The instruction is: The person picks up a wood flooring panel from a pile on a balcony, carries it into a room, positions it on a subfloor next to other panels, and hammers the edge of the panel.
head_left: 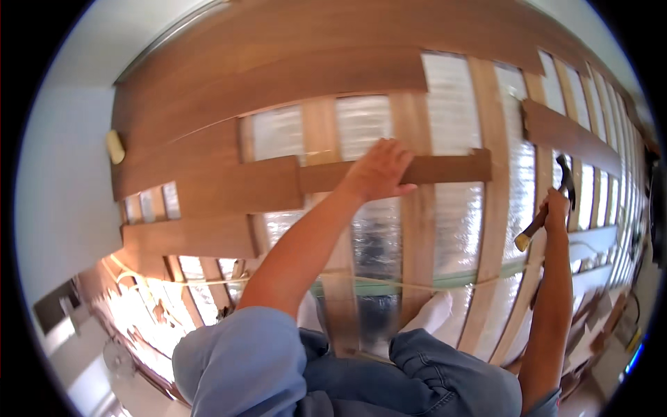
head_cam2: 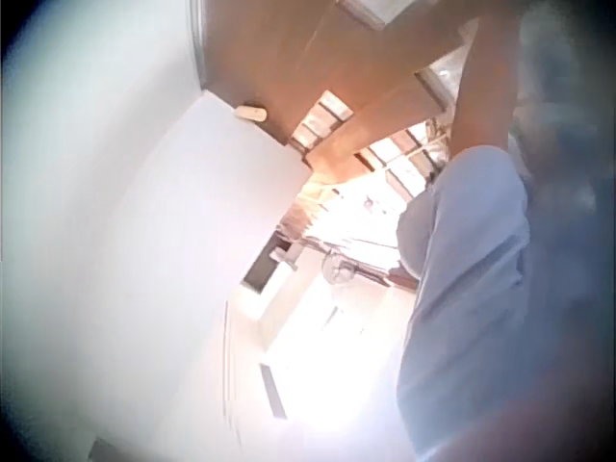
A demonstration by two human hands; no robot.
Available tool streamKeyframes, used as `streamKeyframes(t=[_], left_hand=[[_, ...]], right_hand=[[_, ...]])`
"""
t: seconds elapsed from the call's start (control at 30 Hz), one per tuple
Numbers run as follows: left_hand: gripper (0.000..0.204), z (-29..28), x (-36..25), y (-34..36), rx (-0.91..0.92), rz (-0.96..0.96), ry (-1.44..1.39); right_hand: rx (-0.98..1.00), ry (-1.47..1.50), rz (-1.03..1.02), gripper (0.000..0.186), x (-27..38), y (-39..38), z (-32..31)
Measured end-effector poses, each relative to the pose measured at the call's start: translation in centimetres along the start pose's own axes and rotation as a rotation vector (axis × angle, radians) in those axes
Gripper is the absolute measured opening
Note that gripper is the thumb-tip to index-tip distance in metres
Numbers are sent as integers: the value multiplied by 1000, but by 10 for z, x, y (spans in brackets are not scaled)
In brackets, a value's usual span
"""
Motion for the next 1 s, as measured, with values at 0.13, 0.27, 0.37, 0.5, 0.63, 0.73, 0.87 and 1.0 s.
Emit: streamKeyframes(t=[0.13,0.27,0.37,0.5,0.63,0.73,0.87,1.0], left_hand=[[63,2,9,2,110,-34,-45],[62,-2,8,2,112,3,-41],[62,-4,4,-2,98,8,-62],[63,-2,6,-2,122,12,-43],[62,-4,7,-3,109,-7,-32],[60,-13,3,-9,13,4,-19],[59,-13,6,-9,43,15,-40],[57,-12,13,-8,75,7,-59]], right_hand=[[730,-459,139,13,-16,-42,53],[506,-688,-417,13,26,-35,44],[160,-266,-29,17,17,-24,20],[434,-605,-106,15,3,-35,45],[618,-719,-212,17,3,-41,55],[254,-452,-88,13,9,-30,28],[161,-310,-29,29,2,-34,27],[731,-639,-51,15,-8,-53,58]])
Point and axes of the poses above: each hand's wrist, its own y-axis towards the middle knuckle, its own z-axis out of the palm, x = y × z, the point moved 6 cm from there along y, towards the middle knuckle, and after that the axes turned 1 degree about x, right-handed, at the moved point
